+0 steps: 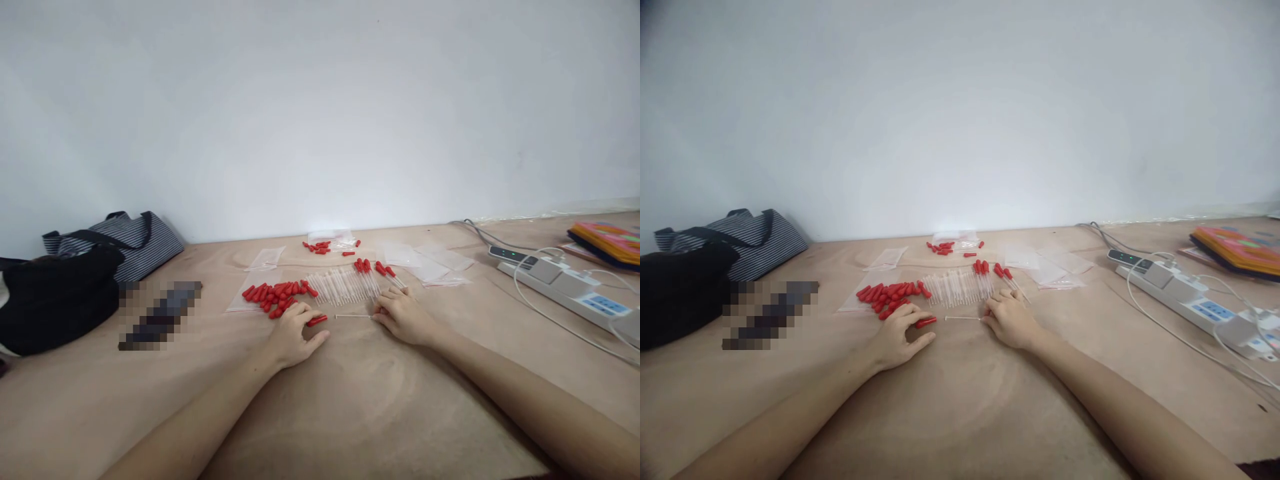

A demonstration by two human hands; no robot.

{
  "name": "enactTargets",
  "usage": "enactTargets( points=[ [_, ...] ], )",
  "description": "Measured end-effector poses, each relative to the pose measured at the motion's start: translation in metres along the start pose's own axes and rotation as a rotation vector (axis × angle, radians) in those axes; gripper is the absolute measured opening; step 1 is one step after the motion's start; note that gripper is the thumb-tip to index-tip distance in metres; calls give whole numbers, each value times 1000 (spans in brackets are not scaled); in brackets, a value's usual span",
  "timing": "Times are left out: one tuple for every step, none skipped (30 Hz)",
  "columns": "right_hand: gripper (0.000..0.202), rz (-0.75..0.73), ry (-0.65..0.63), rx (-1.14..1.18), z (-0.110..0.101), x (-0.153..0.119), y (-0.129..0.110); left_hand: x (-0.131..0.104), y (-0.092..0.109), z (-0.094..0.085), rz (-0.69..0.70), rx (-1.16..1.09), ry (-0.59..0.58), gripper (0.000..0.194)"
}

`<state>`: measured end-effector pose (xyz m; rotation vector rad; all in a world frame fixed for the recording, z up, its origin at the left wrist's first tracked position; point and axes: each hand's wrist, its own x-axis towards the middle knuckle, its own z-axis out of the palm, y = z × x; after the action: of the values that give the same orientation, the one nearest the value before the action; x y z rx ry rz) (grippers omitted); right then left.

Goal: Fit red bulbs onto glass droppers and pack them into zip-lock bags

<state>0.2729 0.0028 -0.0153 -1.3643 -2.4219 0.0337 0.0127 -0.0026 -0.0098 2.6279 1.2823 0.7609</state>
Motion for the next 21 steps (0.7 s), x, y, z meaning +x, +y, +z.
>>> enactTargets(
  points=[
    [12, 16, 2, 40, -1, 2, -2, 1, 0, 3, -13, -4, 15, 22],
    [14, 37, 7, 82, -1, 5, -5, 2, 0, 6, -25, -5, 32, 19],
    [17, 59, 9, 119, -1, 8, -8, 2, -1, 8, -31, -4, 47, 17],
    [21, 80, 4, 150, 1, 11, -11, 3, -1, 10, -31, -4, 60, 17],
    [24, 100, -6, 173, 3, 14, -14, 3, -2, 12, -26, -3, 69, 17],
    [24, 117, -22, 188, 6, 17, -16, 3, -2, 12, -20, -2, 78, 16],
    [23, 127, -40, 196, 9, 19, -18, 3, -2, 13, -17, 2, 86, 15],
    [20, 130, -52, 197, 12, 20, -20, 2, -3, 12, -17, 8, 92, 13],
    [17, 128, -55, 193, 14, 20, -21, 2, -2, 12, -21, 16, 97, 11],
    [15, 121, -43, 181, 16, 20, -22, 2, -2, 11, -30, 24, 102, 9],
    [15, 111, -22, 166, 18, 19, -24, 1, -2, 11, -41, 30, 104, 7],
    [15, 101, 5, 152, 19, 18, -26, 1, -1, 11, -52, 33, 105, 6],
    [14, 93, 30, 145, 19, 17, -28, 1, -1, 11, -62, 32, 103, 7],
    [14, 88, 51, 147, 19, 15, -30, 1, -1, 11, -70, 27, 100, 7],
    [13, 84, 66, 157, 19, 14, -33, 1, 0, 11, -76, 20, 96, 8],
    [13, 81, 73, 172, 18, 14, -35, 1, 0, 11, -81, 13, 94, 9],
    [13, 76, 75, 185, 18, 13, -38, 1, 1, 11, -83, 4, 91, 11],
    [12, 74, 77, 193, 18, 13, -40, 1, 2, 11, -85, -4, 91, 13],
    [12, 72, 78, 198, 18, 14, -42, 1, 3, 11, -87, -11, 91, 14],
    [12, 73, 78, 199, 18, 14, -43, 1, 4, 10, -89, -18, 91, 15],
    [12, 75, 76, 200, 18, 14, -44, 1, 5, 10, -93, -24, 92, 14]
  ],
)
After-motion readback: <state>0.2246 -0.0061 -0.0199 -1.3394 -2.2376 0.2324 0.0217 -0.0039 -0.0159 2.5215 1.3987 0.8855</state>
